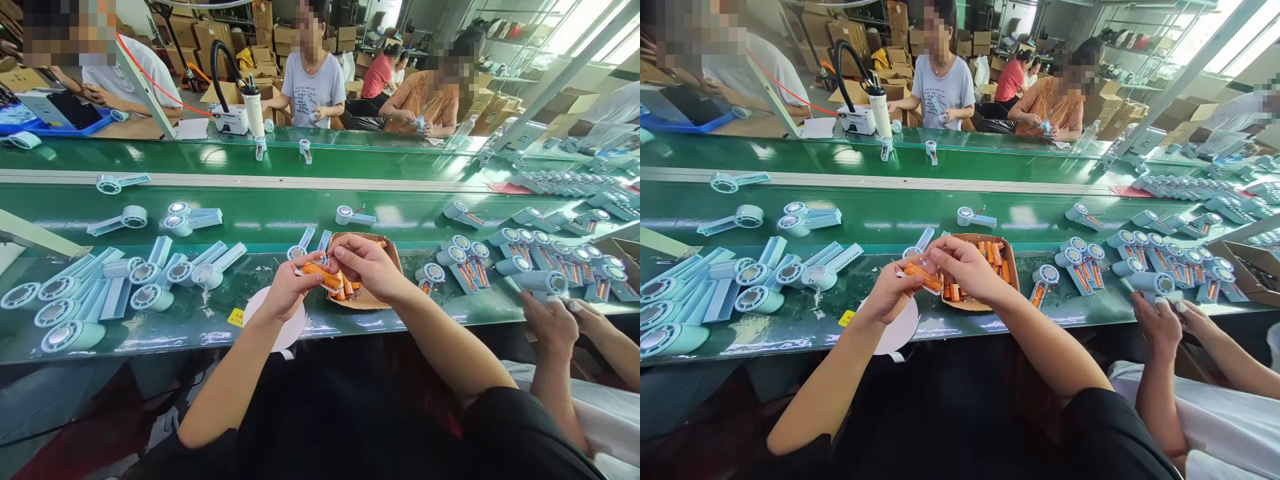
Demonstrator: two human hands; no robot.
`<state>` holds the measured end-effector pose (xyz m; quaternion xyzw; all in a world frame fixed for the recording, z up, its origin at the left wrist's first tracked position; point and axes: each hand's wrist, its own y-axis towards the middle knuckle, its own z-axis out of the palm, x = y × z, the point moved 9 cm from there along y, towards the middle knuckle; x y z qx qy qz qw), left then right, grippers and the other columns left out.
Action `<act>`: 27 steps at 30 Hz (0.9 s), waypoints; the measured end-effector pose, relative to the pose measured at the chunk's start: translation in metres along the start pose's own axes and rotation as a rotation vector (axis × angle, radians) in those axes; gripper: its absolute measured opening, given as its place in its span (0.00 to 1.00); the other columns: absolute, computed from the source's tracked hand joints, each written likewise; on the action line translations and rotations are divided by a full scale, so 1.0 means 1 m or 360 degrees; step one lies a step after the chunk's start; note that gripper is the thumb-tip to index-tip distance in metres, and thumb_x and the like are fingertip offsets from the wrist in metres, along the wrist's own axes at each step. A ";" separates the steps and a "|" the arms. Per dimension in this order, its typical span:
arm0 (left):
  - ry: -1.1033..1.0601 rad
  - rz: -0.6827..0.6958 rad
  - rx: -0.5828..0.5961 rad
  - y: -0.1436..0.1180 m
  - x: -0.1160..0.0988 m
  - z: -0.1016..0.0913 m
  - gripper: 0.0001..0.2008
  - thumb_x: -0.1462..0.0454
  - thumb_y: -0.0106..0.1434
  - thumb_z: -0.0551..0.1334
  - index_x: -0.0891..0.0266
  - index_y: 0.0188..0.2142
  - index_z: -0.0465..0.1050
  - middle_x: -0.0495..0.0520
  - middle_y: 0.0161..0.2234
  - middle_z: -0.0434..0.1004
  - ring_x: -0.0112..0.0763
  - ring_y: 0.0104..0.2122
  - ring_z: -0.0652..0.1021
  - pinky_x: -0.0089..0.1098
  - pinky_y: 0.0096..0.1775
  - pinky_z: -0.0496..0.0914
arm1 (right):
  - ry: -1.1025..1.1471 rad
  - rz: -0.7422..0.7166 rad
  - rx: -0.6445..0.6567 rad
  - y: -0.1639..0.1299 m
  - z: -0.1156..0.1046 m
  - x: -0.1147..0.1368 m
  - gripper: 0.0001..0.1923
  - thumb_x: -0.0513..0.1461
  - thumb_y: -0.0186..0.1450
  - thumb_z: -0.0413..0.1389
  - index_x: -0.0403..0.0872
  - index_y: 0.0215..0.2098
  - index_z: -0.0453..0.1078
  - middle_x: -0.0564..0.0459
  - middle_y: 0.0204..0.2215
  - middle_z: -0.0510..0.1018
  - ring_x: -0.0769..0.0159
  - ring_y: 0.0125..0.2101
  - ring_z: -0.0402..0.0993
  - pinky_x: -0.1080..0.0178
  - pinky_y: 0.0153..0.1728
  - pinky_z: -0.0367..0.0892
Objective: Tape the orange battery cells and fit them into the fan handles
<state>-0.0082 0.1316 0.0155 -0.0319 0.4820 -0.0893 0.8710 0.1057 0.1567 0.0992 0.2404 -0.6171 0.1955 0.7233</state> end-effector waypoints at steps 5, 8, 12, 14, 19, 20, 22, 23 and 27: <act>0.0130 0.0041 0.0049 -0.006 0.000 0.002 0.34 0.64 0.42 0.82 0.63 0.51 0.83 0.56 0.39 0.88 0.42 0.39 0.86 0.42 0.50 0.77 | -0.0170 -0.0055 0.0011 -0.001 -0.003 0.000 0.20 0.56 0.68 0.64 0.48 0.39 0.74 0.56 0.27 0.77 0.72 0.22 0.65 0.67 0.22 0.61; 0.0294 0.0130 -0.0060 -0.007 -0.011 -0.004 0.43 0.62 0.45 0.82 0.60 0.62 0.76 0.57 0.41 0.88 0.43 0.40 0.86 0.41 0.49 0.78 | -0.0496 -0.0165 -0.0008 -0.009 -0.011 0.008 0.16 0.50 0.68 0.65 0.50 0.48 0.75 0.52 0.36 0.81 0.64 0.33 0.78 0.61 0.35 0.75; 0.0593 0.0261 -0.0105 0.000 -0.030 0.001 0.41 0.62 0.50 0.81 0.56 0.63 0.73 0.58 0.45 0.87 0.47 0.48 0.85 0.44 0.55 0.76 | -0.1015 -0.0210 0.0007 -0.019 -0.027 0.011 0.30 0.43 0.63 0.70 0.53 0.62 0.71 0.45 0.55 0.82 0.51 0.54 0.79 0.46 0.58 0.74; 0.0740 0.0349 -0.0046 0.008 -0.039 0.013 0.37 0.64 0.50 0.80 0.55 0.60 0.76 0.56 0.45 0.87 0.48 0.53 0.83 0.45 0.59 0.73 | -0.1128 -0.0141 0.0049 -0.020 -0.035 0.004 0.35 0.42 0.59 0.73 0.54 0.63 0.72 0.45 0.57 0.82 0.47 0.57 0.79 0.42 0.61 0.72; 0.0971 0.0405 0.0331 0.045 -0.046 0.056 0.37 0.64 0.50 0.79 0.53 0.60 0.77 0.58 0.51 0.84 0.50 0.58 0.79 0.43 0.62 0.70 | -0.1006 -0.0124 -0.0201 -0.018 -0.076 -0.005 0.27 0.40 0.62 0.71 0.56 0.59 0.78 0.49 0.47 0.88 0.49 0.49 0.85 0.46 0.54 0.77; 0.0961 0.0386 0.0453 0.058 -0.045 0.066 0.38 0.62 0.51 0.80 0.53 0.62 0.75 0.59 0.53 0.83 0.50 0.58 0.80 0.43 0.61 0.71 | -0.0925 -0.0137 -0.0291 -0.018 -0.091 -0.005 0.28 0.40 0.61 0.71 0.57 0.60 0.78 0.50 0.46 0.88 0.51 0.48 0.85 0.47 0.53 0.78; 0.1043 0.0391 0.0606 0.094 -0.044 0.081 0.37 0.56 0.55 0.77 0.53 0.64 0.72 0.60 0.58 0.80 0.49 0.57 0.80 0.44 0.59 0.73 | -0.0668 -0.0125 -0.0452 -0.017 -0.128 -0.008 0.35 0.41 0.60 0.71 0.56 0.65 0.73 0.51 0.44 0.88 0.55 0.44 0.86 0.51 0.50 0.80; 0.1250 0.0417 0.0599 0.117 -0.041 0.085 0.33 0.53 0.60 0.73 0.54 0.64 0.72 0.60 0.60 0.79 0.47 0.57 0.80 0.44 0.58 0.74 | -0.0523 -0.0105 -0.0518 -0.015 -0.149 -0.011 0.39 0.42 0.59 0.72 0.56 0.68 0.70 0.52 0.42 0.89 0.57 0.42 0.86 0.53 0.48 0.80; 0.2530 0.0456 0.0347 0.221 -0.014 0.096 0.22 0.55 0.71 0.60 0.57 0.62 0.74 0.58 0.64 0.76 0.46 0.62 0.75 0.45 0.64 0.69 | -0.0211 -0.0034 -0.0685 0.004 -0.228 -0.022 0.47 0.46 0.54 0.75 0.52 0.69 0.66 0.52 0.38 0.89 0.60 0.40 0.86 0.55 0.48 0.79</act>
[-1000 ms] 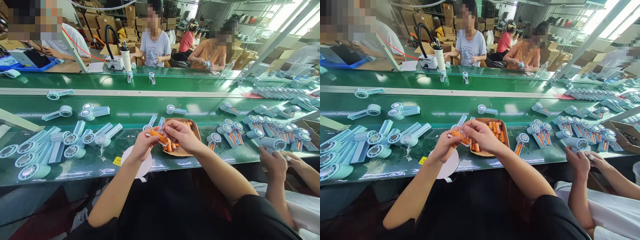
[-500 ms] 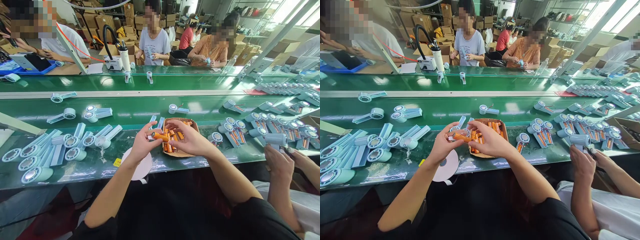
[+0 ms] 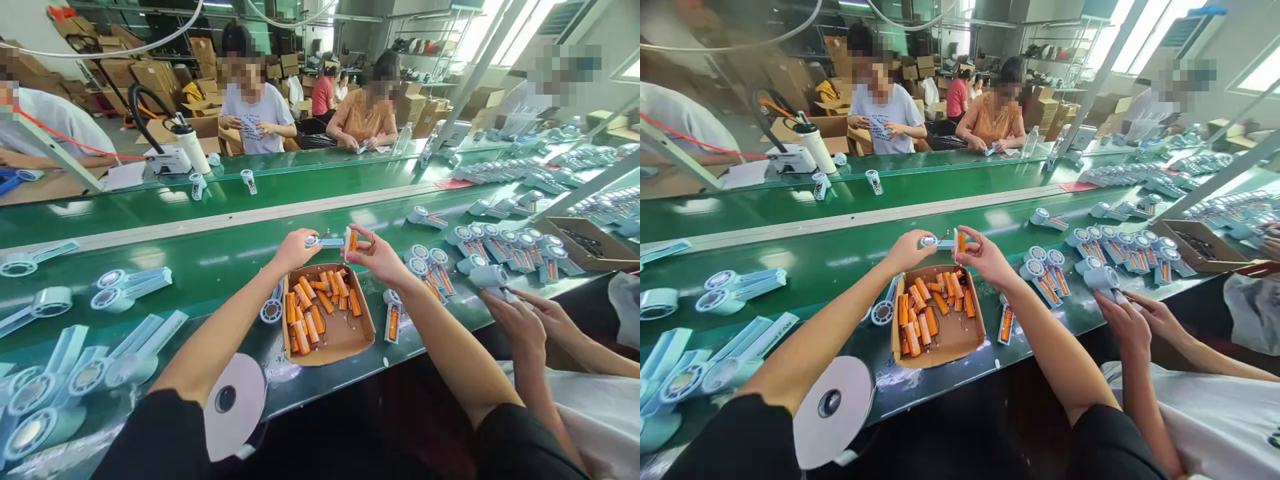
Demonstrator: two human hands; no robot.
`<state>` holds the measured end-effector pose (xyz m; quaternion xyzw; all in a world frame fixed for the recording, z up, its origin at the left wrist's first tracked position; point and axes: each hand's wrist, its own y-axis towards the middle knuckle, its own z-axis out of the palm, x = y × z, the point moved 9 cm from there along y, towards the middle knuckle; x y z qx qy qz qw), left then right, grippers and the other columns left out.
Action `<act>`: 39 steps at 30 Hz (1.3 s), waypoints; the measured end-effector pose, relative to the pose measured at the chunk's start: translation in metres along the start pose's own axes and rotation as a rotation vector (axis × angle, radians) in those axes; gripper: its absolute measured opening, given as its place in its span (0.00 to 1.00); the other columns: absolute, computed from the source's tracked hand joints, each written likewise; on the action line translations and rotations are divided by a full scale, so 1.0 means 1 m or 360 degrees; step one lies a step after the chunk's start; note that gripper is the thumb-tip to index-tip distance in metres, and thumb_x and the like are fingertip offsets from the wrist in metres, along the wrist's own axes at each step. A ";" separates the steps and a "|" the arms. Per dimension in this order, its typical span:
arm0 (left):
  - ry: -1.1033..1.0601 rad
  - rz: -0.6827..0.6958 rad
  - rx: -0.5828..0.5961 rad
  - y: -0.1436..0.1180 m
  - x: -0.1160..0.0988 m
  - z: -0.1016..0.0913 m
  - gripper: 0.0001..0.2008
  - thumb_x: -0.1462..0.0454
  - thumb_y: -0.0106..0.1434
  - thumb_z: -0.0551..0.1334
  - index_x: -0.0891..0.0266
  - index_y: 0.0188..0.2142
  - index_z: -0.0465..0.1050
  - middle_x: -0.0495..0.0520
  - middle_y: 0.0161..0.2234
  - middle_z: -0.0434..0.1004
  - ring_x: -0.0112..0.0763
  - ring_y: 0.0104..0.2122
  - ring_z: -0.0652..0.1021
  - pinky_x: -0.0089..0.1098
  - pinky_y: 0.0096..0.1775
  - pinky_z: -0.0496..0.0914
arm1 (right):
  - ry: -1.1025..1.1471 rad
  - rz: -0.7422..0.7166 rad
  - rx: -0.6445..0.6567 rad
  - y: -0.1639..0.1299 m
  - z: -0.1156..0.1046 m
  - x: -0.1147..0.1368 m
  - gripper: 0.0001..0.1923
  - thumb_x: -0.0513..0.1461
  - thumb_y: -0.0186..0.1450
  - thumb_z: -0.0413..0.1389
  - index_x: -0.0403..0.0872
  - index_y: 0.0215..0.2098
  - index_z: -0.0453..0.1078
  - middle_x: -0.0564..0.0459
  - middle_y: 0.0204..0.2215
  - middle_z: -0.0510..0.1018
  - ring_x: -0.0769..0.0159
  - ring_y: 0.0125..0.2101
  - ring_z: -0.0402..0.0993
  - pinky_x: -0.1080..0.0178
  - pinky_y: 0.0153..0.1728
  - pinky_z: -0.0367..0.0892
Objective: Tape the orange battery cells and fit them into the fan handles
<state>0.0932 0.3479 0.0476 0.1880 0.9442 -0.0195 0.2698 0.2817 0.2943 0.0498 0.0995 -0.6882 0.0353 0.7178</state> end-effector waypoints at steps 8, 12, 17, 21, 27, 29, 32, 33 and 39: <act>0.0439 -0.0018 0.0396 0.099 0.025 0.077 0.18 0.53 0.70 0.60 0.48 0.54 0.82 0.56 0.55 0.84 0.49 0.55 0.81 0.43 0.55 0.75 | -0.0212 0.0119 0.0031 0.075 -0.043 -0.024 0.48 0.47 0.51 0.76 0.50 0.66 0.67 0.55 0.31 0.88 0.60 0.36 0.85 0.53 0.48 0.77; 0.0474 0.0113 0.0544 0.103 0.053 0.071 0.16 0.53 0.66 0.63 0.44 0.51 0.85 0.51 0.51 0.86 0.45 0.53 0.81 0.38 0.56 0.72 | -0.0272 0.0179 0.0062 0.092 -0.041 -0.041 0.40 0.46 0.50 0.76 0.50 0.58 0.69 0.56 0.31 0.88 0.60 0.33 0.85 0.54 0.45 0.78; 0.0440 0.0162 0.0609 0.089 0.092 0.054 0.16 0.54 0.67 0.61 0.47 0.49 0.85 0.50 0.50 0.87 0.40 0.49 0.82 0.33 0.51 0.71 | -0.0539 0.0138 0.0153 0.108 -0.007 -0.058 0.30 0.44 0.54 0.73 0.51 0.52 0.70 0.56 0.34 0.88 0.60 0.33 0.85 0.55 0.43 0.78; 0.0365 0.0161 0.0499 0.084 0.098 0.058 0.20 0.53 0.72 0.54 0.50 0.52 0.84 0.52 0.48 0.87 0.38 0.49 0.82 0.31 0.47 0.70 | -0.1004 0.0086 0.0298 0.115 0.030 -0.064 0.28 0.39 0.58 0.71 0.53 0.56 0.73 0.56 0.37 0.88 0.62 0.35 0.85 0.58 0.45 0.76; 0.0271 0.0070 0.0376 0.091 0.095 0.064 0.21 0.51 0.73 0.53 0.53 0.47 0.83 0.55 0.45 0.87 0.41 0.46 0.82 0.33 0.41 0.70 | -0.1853 0.0003 0.0448 0.122 0.048 -0.065 0.23 0.41 0.66 0.66 0.56 0.59 0.75 0.54 0.38 0.88 0.58 0.37 0.85 0.62 0.40 0.72; 0.0240 0.0037 0.0350 0.092 0.094 0.063 0.21 0.51 0.73 0.52 0.52 0.47 0.83 0.55 0.46 0.86 0.42 0.48 0.82 0.33 0.42 0.70 | -0.2017 0.0023 0.0461 0.123 0.045 -0.067 0.22 0.43 0.68 0.65 0.56 0.60 0.75 0.53 0.37 0.88 0.57 0.39 0.84 0.62 0.40 0.71; 0.0196 -0.0016 0.0329 0.093 0.091 0.063 0.21 0.50 0.73 0.52 0.52 0.47 0.83 0.55 0.49 0.86 0.44 0.51 0.82 0.34 0.45 0.71 | -0.2104 0.0031 0.0506 0.124 0.043 -0.069 0.21 0.43 0.69 0.64 0.55 0.60 0.74 0.54 0.36 0.87 0.58 0.37 0.83 0.63 0.38 0.69; 0.0182 -0.0033 0.0326 0.093 0.090 0.063 0.21 0.50 0.73 0.52 0.51 0.48 0.82 0.55 0.50 0.85 0.44 0.51 0.82 0.35 0.46 0.72 | -0.2130 0.0029 0.0524 0.124 0.044 -0.069 0.21 0.43 0.69 0.63 0.55 0.60 0.74 0.54 0.36 0.87 0.59 0.36 0.83 0.63 0.38 0.68; 0.0092 -0.0113 0.0320 0.097 0.087 0.067 0.22 0.52 0.78 0.49 0.53 0.59 0.76 0.57 0.56 0.82 0.42 0.55 0.80 0.40 0.54 0.73 | -0.2311 0.0024 0.0634 0.128 0.048 -0.076 0.21 0.44 0.69 0.63 0.56 0.59 0.74 0.53 0.38 0.87 0.56 0.39 0.82 0.63 0.37 0.65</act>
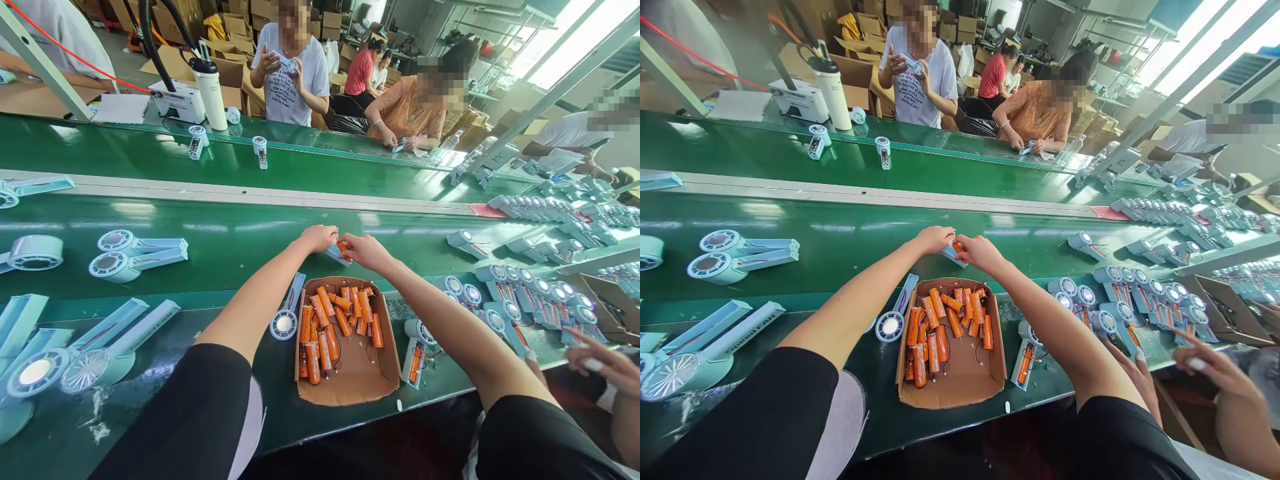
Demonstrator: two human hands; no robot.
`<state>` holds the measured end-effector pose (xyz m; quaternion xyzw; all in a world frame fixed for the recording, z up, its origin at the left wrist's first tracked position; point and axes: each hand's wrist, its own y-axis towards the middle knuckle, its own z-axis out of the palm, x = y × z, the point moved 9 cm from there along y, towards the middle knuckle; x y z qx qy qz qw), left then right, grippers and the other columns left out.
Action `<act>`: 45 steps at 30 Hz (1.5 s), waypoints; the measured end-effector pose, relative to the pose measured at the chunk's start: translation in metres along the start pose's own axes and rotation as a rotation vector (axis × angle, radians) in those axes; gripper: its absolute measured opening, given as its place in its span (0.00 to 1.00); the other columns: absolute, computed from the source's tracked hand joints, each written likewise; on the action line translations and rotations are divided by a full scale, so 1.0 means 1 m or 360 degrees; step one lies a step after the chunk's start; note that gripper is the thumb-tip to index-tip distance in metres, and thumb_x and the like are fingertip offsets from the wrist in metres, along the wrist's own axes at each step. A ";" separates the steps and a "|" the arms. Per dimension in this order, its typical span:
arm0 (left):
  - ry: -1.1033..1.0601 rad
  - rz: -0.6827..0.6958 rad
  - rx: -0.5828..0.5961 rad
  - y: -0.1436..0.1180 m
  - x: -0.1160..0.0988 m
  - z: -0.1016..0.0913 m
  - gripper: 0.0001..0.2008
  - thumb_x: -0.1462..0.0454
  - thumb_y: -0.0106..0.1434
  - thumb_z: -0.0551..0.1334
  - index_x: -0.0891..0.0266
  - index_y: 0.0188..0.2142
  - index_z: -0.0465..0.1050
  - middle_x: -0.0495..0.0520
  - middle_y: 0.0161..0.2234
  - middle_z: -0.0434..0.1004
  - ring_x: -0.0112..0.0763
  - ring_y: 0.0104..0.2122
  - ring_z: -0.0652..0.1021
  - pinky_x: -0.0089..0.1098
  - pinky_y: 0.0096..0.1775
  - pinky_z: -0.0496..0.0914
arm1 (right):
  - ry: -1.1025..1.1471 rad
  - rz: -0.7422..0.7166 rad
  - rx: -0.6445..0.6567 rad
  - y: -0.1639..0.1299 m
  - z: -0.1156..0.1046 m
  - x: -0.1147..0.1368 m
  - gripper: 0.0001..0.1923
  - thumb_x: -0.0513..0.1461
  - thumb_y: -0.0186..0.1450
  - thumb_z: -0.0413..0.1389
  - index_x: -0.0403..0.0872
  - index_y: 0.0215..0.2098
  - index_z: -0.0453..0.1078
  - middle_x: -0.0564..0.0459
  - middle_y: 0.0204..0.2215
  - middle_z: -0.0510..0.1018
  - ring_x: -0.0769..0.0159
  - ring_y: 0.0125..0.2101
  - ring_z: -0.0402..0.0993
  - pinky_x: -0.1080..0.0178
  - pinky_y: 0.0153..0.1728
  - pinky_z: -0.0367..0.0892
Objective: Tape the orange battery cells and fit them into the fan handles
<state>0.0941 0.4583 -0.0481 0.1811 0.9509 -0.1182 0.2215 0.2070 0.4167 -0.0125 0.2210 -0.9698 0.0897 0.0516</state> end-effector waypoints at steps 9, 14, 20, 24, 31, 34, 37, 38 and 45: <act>-0.0094 -0.0007 0.0019 0.010 -0.007 0.008 0.21 0.50 0.75 0.62 0.61 0.58 0.74 0.60 0.57 0.78 0.42 0.54 0.79 0.51 0.57 0.75 | -0.0183 -0.0001 0.0153 0.007 0.012 -0.002 0.21 0.44 0.68 0.64 0.56 0.59 0.75 0.49 0.39 0.87 0.51 0.38 0.82 0.62 0.35 0.65; -0.0114 -0.0024 -0.0002 0.016 -0.010 0.011 0.21 0.52 0.74 0.63 0.60 0.59 0.74 0.60 0.57 0.77 0.43 0.54 0.79 0.51 0.56 0.76 | -0.0195 -0.0015 0.0220 0.010 0.017 -0.003 0.17 0.45 0.69 0.63 0.57 0.56 0.78 0.49 0.40 0.87 0.52 0.42 0.83 0.61 0.38 0.68; -0.0125 -0.0062 -0.0004 0.019 -0.013 0.013 0.20 0.53 0.74 0.64 0.60 0.58 0.74 0.60 0.57 0.77 0.42 0.54 0.79 0.50 0.56 0.76 | -0.0088 -0.0021 0.0305 0.024 0.025 -0.004 0.18 0.51 0.64 0.68 0.54 0.48 0.83 0.44 0.39 0.87 0.49 0.43 0.82 0.58 0.41 0.71; -0.0120 -0.0054 -0.0025 0.017 -0.020 0.009 0.20 0.53 0.73 0.64 0.61 0.59 0.74 0.60 0.58 0.76 0.42 0.54 0.79 0.50 0.55 0.77 | 0.0129 -0.0051 0.0339 0.023 0.017 -0.013 0.12 0.45 0.67 0.65 0.52 0.46 0.83 0.51 0.31 0.85 0.58 0.35 0.80 0.61 0.41 0.69; -0.0126 -0.0021 -0.0047 0.011 -0.031 0.008 0.20 0.54 0.73 0.64 0.61 0.59 0.73 0.60 0.58 0.76 0.42 0.53 0.79 0.49 0.54 0.77 | 0.0559 0.0152 0.0157 -0.003 0.026 -0.045 0.18 0.44 0.70 0.57 0.44 0.54 0.73 0.57 0.27 0.81 0.67 0.28 0.72 0.66 0.34 0.69; -0.0114 -0.0036 -0.0042 0.007 -0.036 0.008 0.20 0.54 0.73 0.64 0.60 0.60 0.73 0.60 0.58 0.76 0.42 0.54 0.79 0.49 0.54 0.77 | 0.0646 0.0265 0.0085 -0.007 0.034 -0.054 0.14 0.48 0.66 0.61 0.44 0.39 0.73 0.55 0.25 0.79 0.68 0.27 0.71 0.66 0.32 0.68; -0.0101 -0.0020 -0.0012 0.002 -0.051 -0.002 0.20 0.54 0.73 0.65 0.60 0.59 0.73 0.59 0.58 0.76 0.42 0.53 0.79 0.48 0.54 0.78 | 0.0669 0.0344 0.0036 -0.007 0.031 -0.056 0.20 0.53 0.62 0.64 0.47 0.26 0.68 0.58 0.18 0.72 0.68 0.23 0.66 0.66 0.28 0.65; -0.0098 -0.0006 -0.0005 -0.001 -0.057 -0.009 0.20 0.53 0.74 0.64 0.61 0.59 0.73 0.59 0.58 0.76 0.43 0.53 0.79 0.48 0.54 0.77 | 0.0669 0.0364 0.0018 -0.007 0.026 -0.056 0.22 0.54 0.61 0.64 0.48 0.24 0.67 0.59 0.16 0.70 0.68 0.21 0.65 0.65 0.26 0.64; -0.0099 0.0167 -0.0134 -0.172 -0.032 -0.047 0.24 0.54 0.76 0.57 0.53 0.68 0.67 0.57 0.64 0.76 0.41 0.63 0.74 0.40 0.65 0.67 | 0.0690 0.0484 -0.0427 -0.074 -0.021 -0.048 0.24 0.60 0.67 0.57 0.49 0.34 0.74 0.47 0.29 0.80 0.56 0.32 0.75 0.56 0.37 0.71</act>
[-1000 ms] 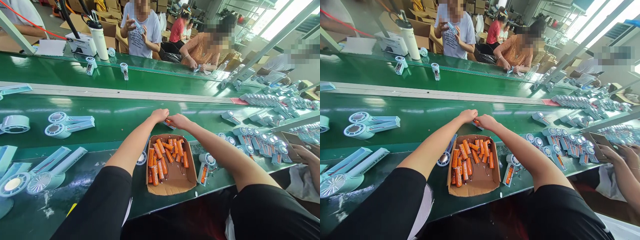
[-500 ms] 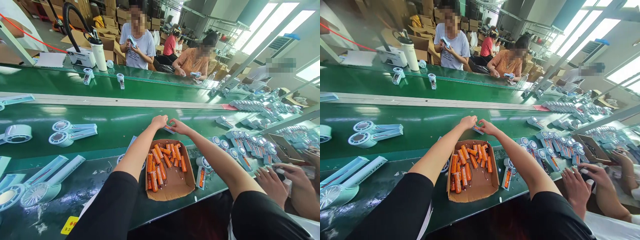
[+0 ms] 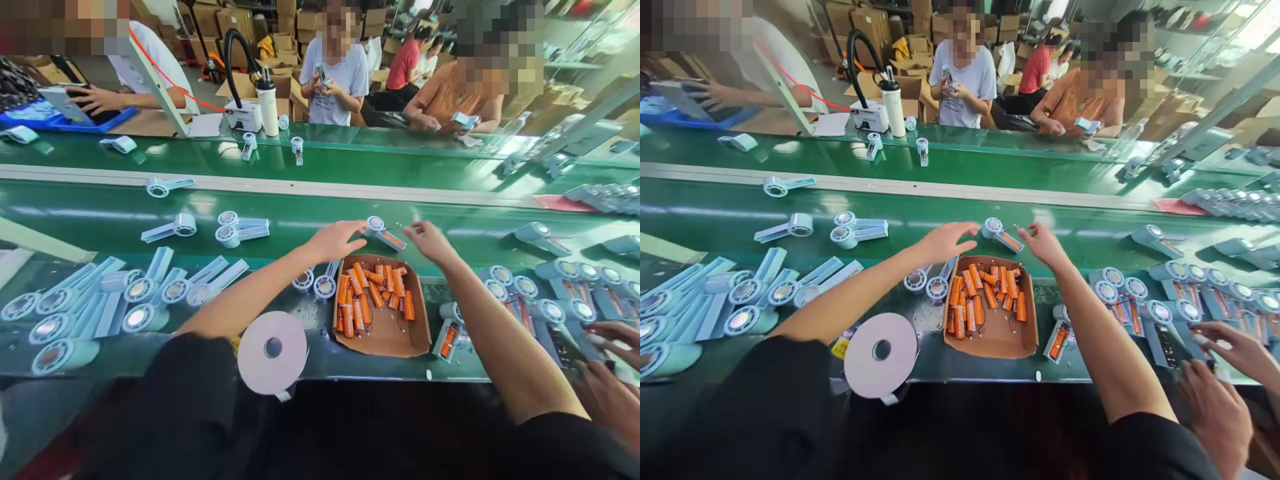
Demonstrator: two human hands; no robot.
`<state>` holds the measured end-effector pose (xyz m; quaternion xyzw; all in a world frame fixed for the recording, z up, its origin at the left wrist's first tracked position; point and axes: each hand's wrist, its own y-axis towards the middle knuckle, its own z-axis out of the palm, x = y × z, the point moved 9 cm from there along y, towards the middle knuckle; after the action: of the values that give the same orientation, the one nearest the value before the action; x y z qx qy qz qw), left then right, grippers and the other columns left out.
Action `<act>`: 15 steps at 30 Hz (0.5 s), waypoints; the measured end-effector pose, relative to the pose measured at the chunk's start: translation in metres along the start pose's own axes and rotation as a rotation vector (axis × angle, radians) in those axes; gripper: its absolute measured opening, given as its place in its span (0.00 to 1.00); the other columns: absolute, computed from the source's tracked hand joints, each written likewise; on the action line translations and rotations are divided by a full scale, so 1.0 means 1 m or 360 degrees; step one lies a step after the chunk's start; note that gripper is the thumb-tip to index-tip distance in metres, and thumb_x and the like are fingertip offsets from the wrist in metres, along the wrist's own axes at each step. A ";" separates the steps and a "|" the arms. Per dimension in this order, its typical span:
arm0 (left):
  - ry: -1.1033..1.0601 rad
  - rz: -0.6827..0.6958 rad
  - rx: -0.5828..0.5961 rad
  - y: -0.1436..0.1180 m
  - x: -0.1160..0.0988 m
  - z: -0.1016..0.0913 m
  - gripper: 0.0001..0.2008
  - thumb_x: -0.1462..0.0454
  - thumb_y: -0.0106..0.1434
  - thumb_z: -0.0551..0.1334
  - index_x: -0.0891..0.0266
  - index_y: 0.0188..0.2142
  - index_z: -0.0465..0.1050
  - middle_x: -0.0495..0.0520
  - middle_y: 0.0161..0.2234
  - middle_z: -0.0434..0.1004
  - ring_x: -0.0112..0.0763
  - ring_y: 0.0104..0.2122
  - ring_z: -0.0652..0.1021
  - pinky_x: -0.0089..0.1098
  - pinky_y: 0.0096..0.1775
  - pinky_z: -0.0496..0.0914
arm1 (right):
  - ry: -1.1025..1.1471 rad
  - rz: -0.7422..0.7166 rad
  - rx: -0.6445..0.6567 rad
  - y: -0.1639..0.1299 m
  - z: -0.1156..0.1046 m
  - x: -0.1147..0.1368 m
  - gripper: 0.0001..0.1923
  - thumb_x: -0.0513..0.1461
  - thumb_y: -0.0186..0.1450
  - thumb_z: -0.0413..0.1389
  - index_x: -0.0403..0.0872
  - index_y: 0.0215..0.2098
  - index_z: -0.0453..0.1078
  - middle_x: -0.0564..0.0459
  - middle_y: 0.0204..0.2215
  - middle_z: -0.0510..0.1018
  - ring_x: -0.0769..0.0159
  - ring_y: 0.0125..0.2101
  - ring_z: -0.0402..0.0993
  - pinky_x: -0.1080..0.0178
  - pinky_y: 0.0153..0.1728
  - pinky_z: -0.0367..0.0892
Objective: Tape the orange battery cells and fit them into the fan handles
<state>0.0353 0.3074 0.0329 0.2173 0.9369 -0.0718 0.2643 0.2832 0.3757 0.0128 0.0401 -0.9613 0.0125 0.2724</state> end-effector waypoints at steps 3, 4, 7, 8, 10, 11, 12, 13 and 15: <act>0.0113 0.0040 0.0001 -0.154 0.025 0.013 0.19 0.48 0.70 0.64 0.46 0.57 0.79 0.52 0.57 0.83 0.43 0.58 0.78 0.42 0.63 0.70 | 0.0358 -0.0205 -0.0275 -0.092 -0.020 0.007 0.23 0.59 0.71 0.54 0.51 0.42 0.77 0.45 0.38 0.84 0.55 0.38 0.79 0.55 0.41 0.74; 0.0183 -0.0014 0.0047 -0.201 0.036 0.024 0.23 0.48 0.66 0.68 0.44 0.59 0.78 0.52 0.59 0.81 0.45 0.62 0.77 0.45 0.65 0.68 | 0.0475 -0.0262 -0.0216 -0.125 -0.015 0.012 0.22 0.59 0.70 0.55 0.53 0.42 0.77 0.47 0.37 0.84 0.55 0.36 0.80 0.56 0.39 0.74; 0.0393 -0.0200 0.0217 -0.299 0.061 0.062 0.42 0.50 0.55 0.76 0.39 0.68 0.69 0.52 0.69 0.71 0.54 0.70 0.68 0.52 0.67 0.68 | 0.0702 -0.0315 0.0156 -0.207 0.021 0.037 0.19 0.58 0.68 0.60 0.54 0.39 0.79 0.49 0.30 0.83 0.58 0.28 0.78 0.59 0.28 0.73; 0.0450 -0.0230 0.0239 -0.317 0.065 0.071 0.44 0.54 0.54 0.77 0.38 0.70 0.67 0.51 0.71 0.68 0.55 0.71 0.66 0.53 0.67 0.67 | 0.0760 -0.0306 0.0257 -0.225 0.035 0.047 0.19 0.58 0.68 0.61 0.53 0.39 0.80 0.49 0.30 0.83 0.58 0.27 0.77 0.60 0.26 0.72; 0.0532 -0.0213 0.0205 -0.332 0.063 0.079 0.44 0.62 0.55 0.74 0.37 0.70 0.67 0.49 0.71 0.67 0.55 0.71 0.66 0.55 0.68 0.66 | 0.0868 -0.0261 0.0356 -0.244 0.057 0.065 0.19 0.58 0.68 0.61 0.52 0.38 0.80 0.49 0.29 0.83 0.59 0.27 0.76 0.60 0.26 0.71; 0.0551 -0.0170 0.0139 -0.333 0.058 0.076 0.42 0.66 0.55 0.72 0.36 0.68 0.69 0.48 0.70 0.69 0.55 0.71 0.67 0.56 0.68 0.66 | 0.0922 -0.0223 0.0364 -0.248 0.066 0.072 0.20 0.58 0.69 0.60 0.52 0.38 0.80 0.49 0.30 0.82 0.59 0.26 0.76 0.60 0.26 0.71; 0.0556 -0.0120 0.0033 -0.333 0.050 0.070 0.40 0.67 0.56 0.70 0.37 0.67 0.70 0.48 0.68 0.72 0.54 0.69 0.69 0.55 0.68 0.67 | 0.0987 -0.0178 0.0381 -0.251 0.074 0.080 0.21 0.59 0.69 0.60 0.51 0.40 0.80 0.49 0.31 0.83 0.61 0.26 0.75 0.60 0.27 0.71; 0.0550 -0.0066 -0.0110 -0.331 0.042 0.060 0.38 0.68 0.56 0.70 0.38 0.65 0.72 0.49 0.65 0.76 0.54 0.68 0.71 0.55 0.68 0.68 | 0.1073 -0.0141 0.0430 -0.254 0.083 0.088 0.23 0.60 0.68 0.61 0.51 0.44 0.79 0.48 0.34 0.84 0.62 0.26 0.74 0.61 0.27 0.71; 0.0533 0.0037 -0.0449 -0.330 0.024 0.036 0.33 0.64 0.58 0.70 0.41 0.63 0.74 0.52 0.59 0.81 0.55 0.65 0.73 0.55 0.66 0.71 | 0.1273 -0.0118 0.0680 -0.266 0.106 0.112 0.32 0.61 0.63 0.66 0.52 0.56 0.76 0.46 0.44 0.85 0.66 0.26 0.74 0.63 0.26 0.70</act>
<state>-0.1140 0.0118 -0.0039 0.1980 0.9659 0.1003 0.1337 0.1548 0.0982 -0.0182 0.1217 -0.7543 0.2154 0.6081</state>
